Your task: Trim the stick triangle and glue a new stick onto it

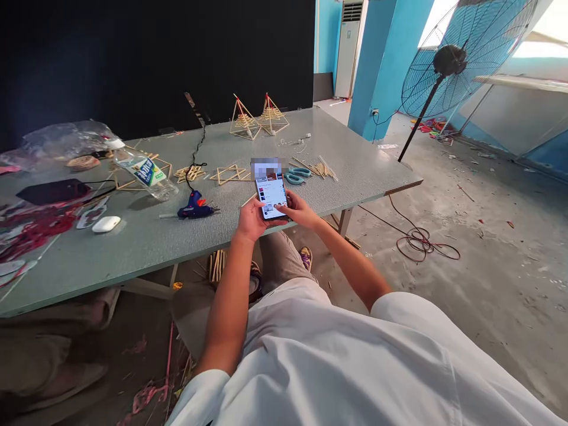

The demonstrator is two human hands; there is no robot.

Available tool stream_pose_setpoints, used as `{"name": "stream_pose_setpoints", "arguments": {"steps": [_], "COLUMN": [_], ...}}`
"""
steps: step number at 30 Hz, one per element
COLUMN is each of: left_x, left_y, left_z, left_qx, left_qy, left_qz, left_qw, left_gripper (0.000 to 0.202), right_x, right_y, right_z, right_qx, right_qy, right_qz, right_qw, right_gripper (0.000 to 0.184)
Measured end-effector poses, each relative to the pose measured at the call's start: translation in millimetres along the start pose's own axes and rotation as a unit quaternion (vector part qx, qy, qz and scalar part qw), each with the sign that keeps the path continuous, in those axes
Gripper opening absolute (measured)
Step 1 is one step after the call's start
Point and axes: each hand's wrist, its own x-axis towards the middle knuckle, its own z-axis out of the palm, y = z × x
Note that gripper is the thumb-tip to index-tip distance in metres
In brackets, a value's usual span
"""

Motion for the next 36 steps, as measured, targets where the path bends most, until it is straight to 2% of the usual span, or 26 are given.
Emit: {"name": "stream_pose_setpoints", "arguments": {"steps": [4,9,11,15,20,28,36], "left_x": [2,2,2,4,4,-2,-1], "left_y": [-1,-1,-1,-2,-2,3,2], "left_z": [-1.7,-3.7,-4.6,-6.6,-6.0,-0.1,1.4], "left_qx": [0.008,0.002,-0.005,-0.014,-0.007,-0.003,0.0], "left_qy": [0.006,0.016,0.012,0.005,0.01,0.007,0.026], "left_qz": [-0.001,0.001,0.003,0.003,-0.012,-0.011,-0.018], "left_qw": [1.0,1.0,1.0,1.0,1.0,1.0,0.999], "left_gripper": [0.078,0.076,0.075,0.076,0.07,0.059,0.057], "right_x": [-2,-3,-2,1,-1,-4,-2], "right_y": [-4,-7,-5,2,0,-8,-8], "right_z": [3,-2,-4,-1,3,1,3], "right_qx": [0.001,0.013,0.012,0.01,0.018,0.075,0.07], "right_qy": [0.016,-0.046,-0.049,-0.001,0.021,0.054,0.051], "right_qz": [0.001,0.0,0.004,0.008,0.007,0.074,0.064], "right_qw": [1.0,0.999,0.999,1.0,1.0,0.993,0.994], "right_gripper": [0.062,0.083,0.086,0.069,0.065,0.05,0.052]}}
